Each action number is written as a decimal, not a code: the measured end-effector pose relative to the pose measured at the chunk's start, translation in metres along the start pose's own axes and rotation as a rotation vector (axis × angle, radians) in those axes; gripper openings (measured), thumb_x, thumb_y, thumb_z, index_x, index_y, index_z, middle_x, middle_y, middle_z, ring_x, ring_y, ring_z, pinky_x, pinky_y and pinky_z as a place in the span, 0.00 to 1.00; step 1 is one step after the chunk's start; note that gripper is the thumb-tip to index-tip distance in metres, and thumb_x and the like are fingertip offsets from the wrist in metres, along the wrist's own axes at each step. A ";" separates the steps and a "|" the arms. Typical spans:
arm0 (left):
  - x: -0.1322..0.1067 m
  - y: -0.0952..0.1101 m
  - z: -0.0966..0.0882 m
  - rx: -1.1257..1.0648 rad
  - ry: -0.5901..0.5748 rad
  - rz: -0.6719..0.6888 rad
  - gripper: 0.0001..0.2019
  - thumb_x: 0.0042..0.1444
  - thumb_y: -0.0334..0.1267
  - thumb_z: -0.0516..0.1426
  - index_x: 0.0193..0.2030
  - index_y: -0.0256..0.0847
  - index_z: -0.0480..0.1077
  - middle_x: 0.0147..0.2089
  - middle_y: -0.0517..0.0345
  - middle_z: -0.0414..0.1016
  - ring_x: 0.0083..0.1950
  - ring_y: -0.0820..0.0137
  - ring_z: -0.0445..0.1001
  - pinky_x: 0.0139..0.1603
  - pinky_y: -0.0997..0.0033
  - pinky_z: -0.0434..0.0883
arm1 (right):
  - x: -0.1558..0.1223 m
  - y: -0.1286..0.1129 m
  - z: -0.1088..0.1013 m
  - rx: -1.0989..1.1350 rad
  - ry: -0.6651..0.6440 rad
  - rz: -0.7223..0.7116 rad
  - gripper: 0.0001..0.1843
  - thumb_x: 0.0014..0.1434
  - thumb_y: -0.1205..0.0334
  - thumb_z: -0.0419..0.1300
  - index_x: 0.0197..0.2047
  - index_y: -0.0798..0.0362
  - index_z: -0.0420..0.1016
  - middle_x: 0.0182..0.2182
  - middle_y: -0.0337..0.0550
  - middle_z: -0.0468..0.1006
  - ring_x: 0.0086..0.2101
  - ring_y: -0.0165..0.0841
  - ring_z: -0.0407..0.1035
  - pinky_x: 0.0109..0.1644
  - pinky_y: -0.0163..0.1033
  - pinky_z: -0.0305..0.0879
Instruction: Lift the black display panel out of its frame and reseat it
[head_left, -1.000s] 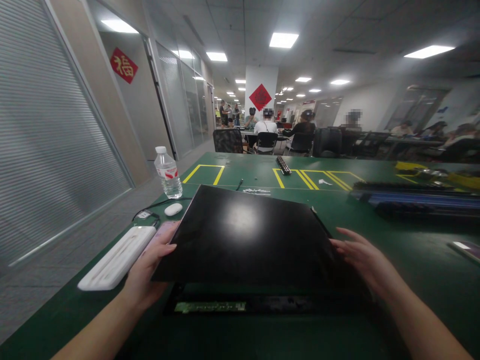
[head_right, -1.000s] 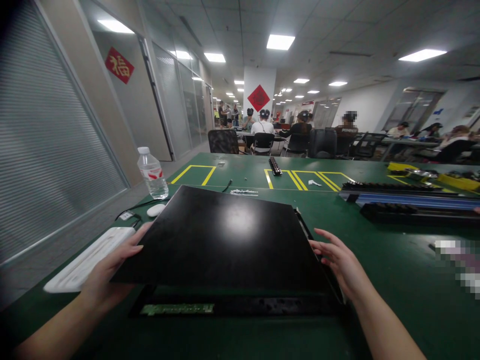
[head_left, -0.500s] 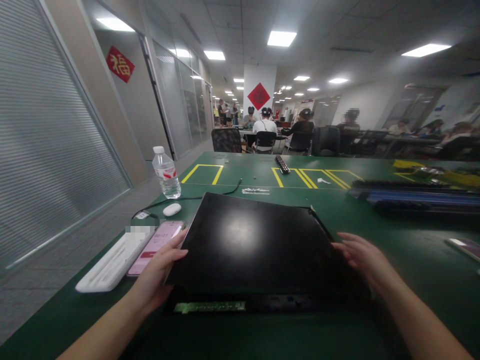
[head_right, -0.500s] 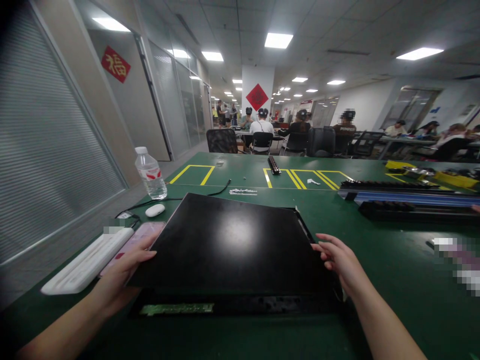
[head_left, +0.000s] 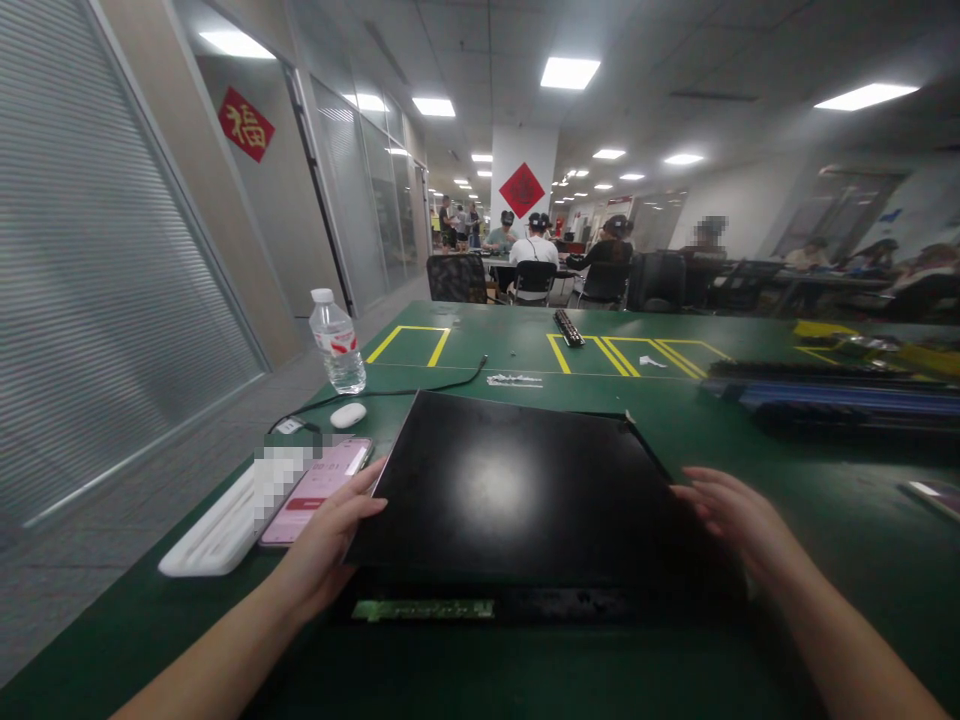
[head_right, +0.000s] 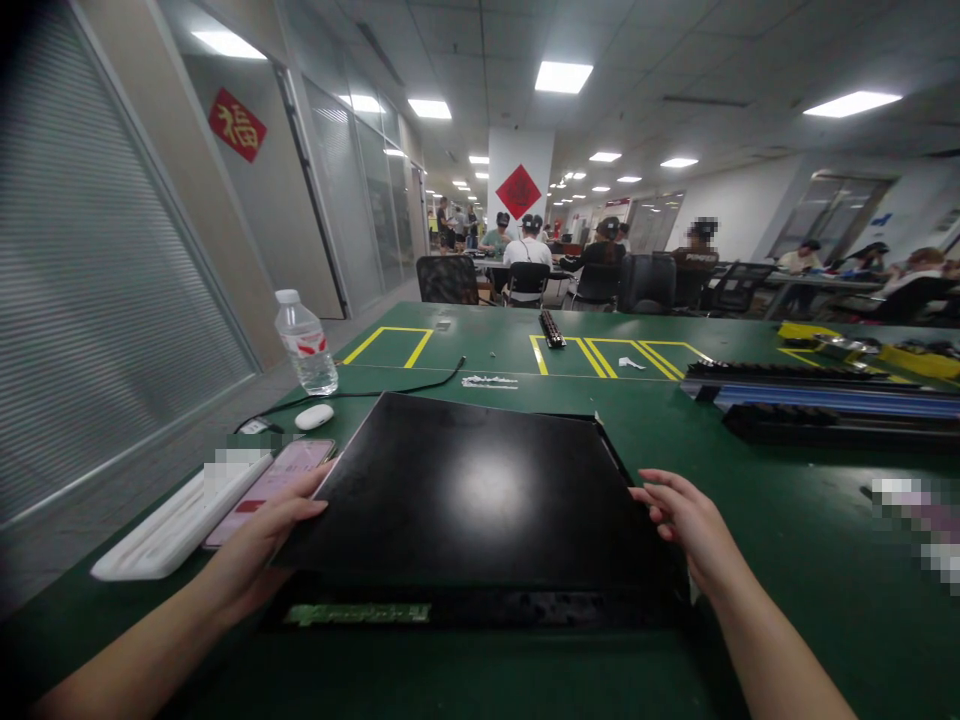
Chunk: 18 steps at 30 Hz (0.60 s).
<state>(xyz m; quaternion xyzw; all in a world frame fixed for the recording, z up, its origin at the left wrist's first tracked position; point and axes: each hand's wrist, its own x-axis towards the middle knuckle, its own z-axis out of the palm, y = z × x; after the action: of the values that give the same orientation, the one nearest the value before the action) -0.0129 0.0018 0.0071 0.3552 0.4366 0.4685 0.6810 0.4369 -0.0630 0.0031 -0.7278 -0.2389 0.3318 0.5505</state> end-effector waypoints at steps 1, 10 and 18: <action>0.001 -0.001 0.000 0.004 0.008 -0.001 0.37 0.50 0.34 0.70 0.69 0.47 0.74 0.59 0.49 0.86 0.56 0.46 0.85 0.46 0.60 0.80 | 0.000 0.001 0.000 -0.007 0.002 -0.007 0.24 0.39 0.55 0.68 0.42 0.52 0.79 0.34 0.51 0.86 0.28 0.33 0.66 0.25 0.35 0.58; 0.001 0.001 0.007 0.061 0.041 -0.025 0.43 0.44 0.33 0.69 0.71 0.43 0.71 0.56 0.50 0.88 0.51 0.50 0.86 0.37 0.67 0.78 | 0.005 0.007 0.000 -0.154 0.003 -0.065 0.29 0.38 0.48 0.67 0.44 0.52 0.80 0.37 0.51 0.86 0.30 0.35 0.68 0.29 0.39 0.61; 0.000 0.005 0.010 0.111 0.074 -0.074 0.41 0.42 0.35 0.69 0.69 0.43 0.74 0.52 0.52 0.89 0.48 0.52 0.87 0.39 0.66 0.78 | 0.010 0.009 0.000 -0.373 0.013 -0.129 0.30 0.42 0.43 0.64 0.46 0.50 0.82 0.36 0.50 0.86 0.36 0.46 0.76 0.39 0.47 0.68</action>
<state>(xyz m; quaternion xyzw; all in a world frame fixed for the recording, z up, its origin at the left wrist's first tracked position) -0.0052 0.0027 0.0148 0.3586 0.4994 0.4310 0.6605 0.4430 -0.0587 -0.0081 -0.8027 -0.3387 0.2410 0.4277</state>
